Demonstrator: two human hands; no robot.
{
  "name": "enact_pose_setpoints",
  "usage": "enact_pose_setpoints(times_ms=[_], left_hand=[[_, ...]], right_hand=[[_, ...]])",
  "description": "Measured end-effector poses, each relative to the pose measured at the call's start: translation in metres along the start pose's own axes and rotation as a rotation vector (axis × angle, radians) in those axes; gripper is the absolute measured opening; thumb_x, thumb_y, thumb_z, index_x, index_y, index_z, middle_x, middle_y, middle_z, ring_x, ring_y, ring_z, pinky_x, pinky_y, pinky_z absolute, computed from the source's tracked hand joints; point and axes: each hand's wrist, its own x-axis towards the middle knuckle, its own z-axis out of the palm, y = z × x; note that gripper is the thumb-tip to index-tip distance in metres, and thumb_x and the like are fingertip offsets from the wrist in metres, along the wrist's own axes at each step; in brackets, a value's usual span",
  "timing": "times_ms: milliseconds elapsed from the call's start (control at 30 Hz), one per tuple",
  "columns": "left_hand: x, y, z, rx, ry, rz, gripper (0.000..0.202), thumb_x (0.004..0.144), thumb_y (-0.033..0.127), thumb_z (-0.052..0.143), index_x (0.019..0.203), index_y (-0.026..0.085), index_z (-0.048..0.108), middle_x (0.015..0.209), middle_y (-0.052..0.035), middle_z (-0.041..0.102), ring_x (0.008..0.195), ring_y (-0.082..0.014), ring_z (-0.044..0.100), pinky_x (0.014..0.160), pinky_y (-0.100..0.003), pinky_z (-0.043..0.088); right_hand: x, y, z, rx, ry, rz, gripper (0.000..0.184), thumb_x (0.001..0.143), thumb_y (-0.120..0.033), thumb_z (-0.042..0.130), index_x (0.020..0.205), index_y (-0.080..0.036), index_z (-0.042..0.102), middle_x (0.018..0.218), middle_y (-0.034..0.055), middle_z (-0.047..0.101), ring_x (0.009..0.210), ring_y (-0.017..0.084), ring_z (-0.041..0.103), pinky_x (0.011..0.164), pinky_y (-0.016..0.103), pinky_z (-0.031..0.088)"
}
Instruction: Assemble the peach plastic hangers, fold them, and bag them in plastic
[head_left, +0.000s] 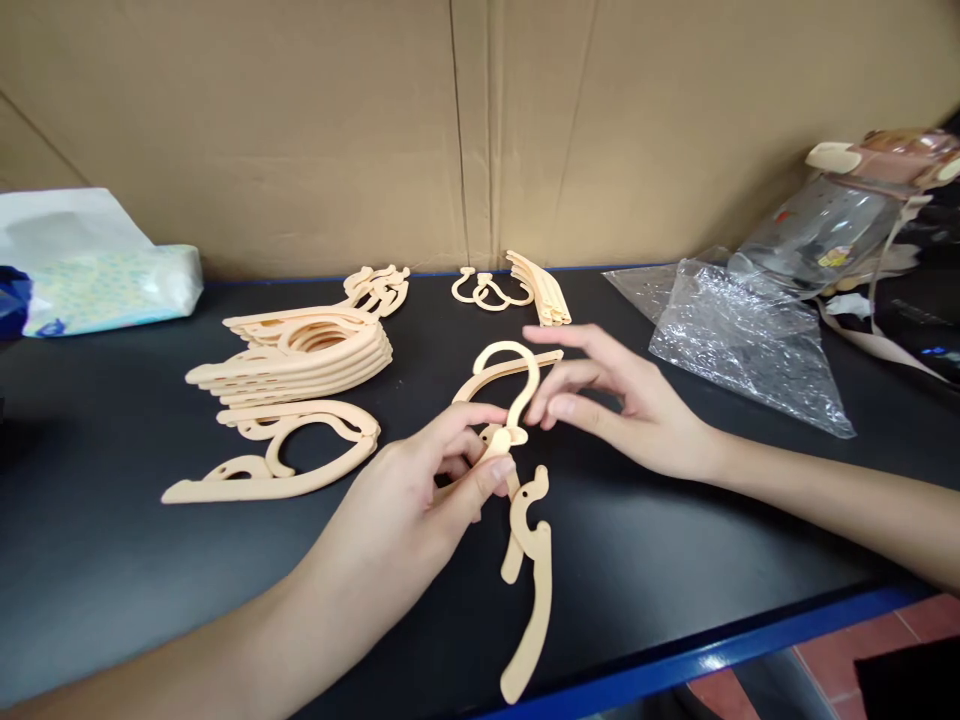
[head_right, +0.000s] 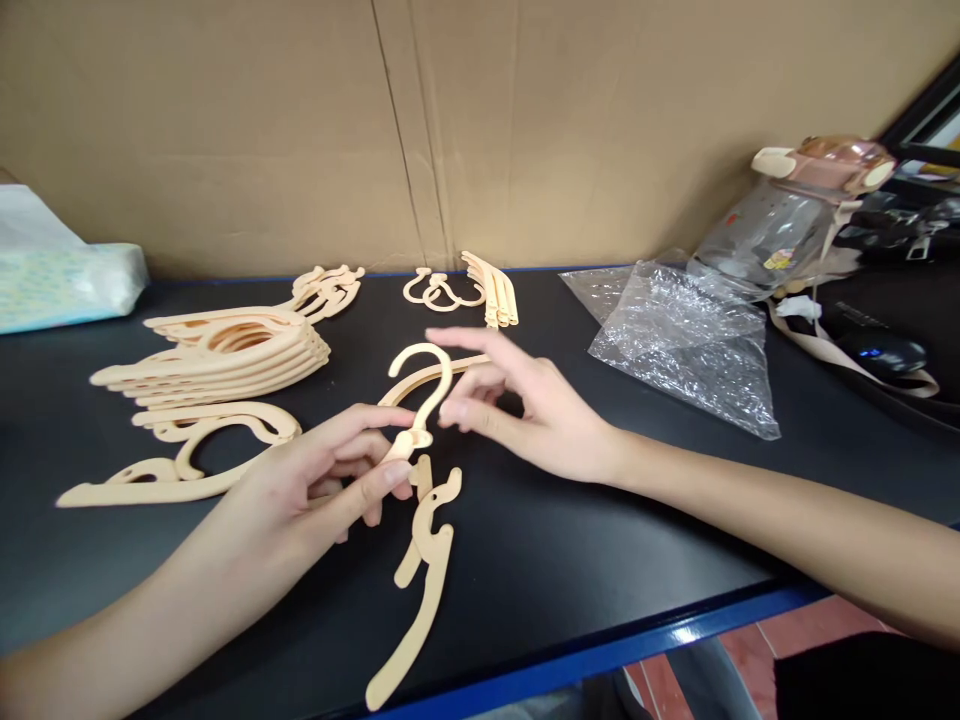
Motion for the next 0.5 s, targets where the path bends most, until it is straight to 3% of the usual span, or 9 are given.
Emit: enact_pose_setpoints(times_ms=[100, 200, 300, 500], left_hand=[[0.004, 0.005, -0.007, -0.162, 0.028, -0.043, 0.027, 0.089, 0.039, 0.060, 0.112, 0.024, 0.057, 0.085, 0.0024, 0.068, 0.067, -0.0122, 0.063, 0.051, -0.017, 0.053], [0.008, 0.007, -0.014, -0.254, 0.052, -0.073, 0.030, 0.086, 0.037, 0.065, 0.111, 0.023, 0.057, 0.092, 0.0008, 0.065, 0.075, -0.0139, 0.064, 0.053, -0.019, 0.058], [0.011, 0.005, -0.018, -0.318, 0.083, -0.095, 0.027, 0.087, 0.039, 0.066, 0.110, 0.025, 0.059, 0.091, 0.0022, 0.064, 0.077, -0.0139, 0.063, 0.055, -0.020, 0.061], [0.015, 0.003, -0.022, -0.410, 0.165, -0.180, 0.026, 0.091, 0.049, 0.062, 0.090, 0.025, 0.073, 0.080, 0.0027, 0.067, 0.073, -0.0097, 0.063, 0.059, -0.012, 0.057]], right_hand=[[0.003, 0.013, -0.009, -0.374, 0.094, -0.089, 0.034, 0.095, -0.024, 0.057, 0.129, -0.023, 0.056, 0.100, 0.0041, 0.072, 0.095, 0.019, 0.067, 0.088, 0.036, 0.053], [0.006, 0.026, -0.016, -0.674, -0.001, -0.103, 0.036, 0.095, -0.025, 0.056, 0.131, -0.021, 0.057, 0.124, 0.0099, 0.066, 0.117, 0.026, 0.059, 0.100, 0.044, 0.046], [0.008, 0.029, -0.018, -0.759, -0.065, -0.066, 0.038, 0.097, -0.028, 0.053, 0.134, -0.019, 0.055, 0.117, 0.0101, 0.068, 0.111, 0.026, 0.061, 0.096, 0.046, 0.047], [0.009, 0.025, -0.016, -0.794, -0.158, -0.115, 0.028, 0.102, -0.027, 0.040, 0.109, -0.016, 0.065, 0.102, 0.0109, 0.064, 0.096, 0.023, 0.060, 0.088, 0.040, 0.050]])
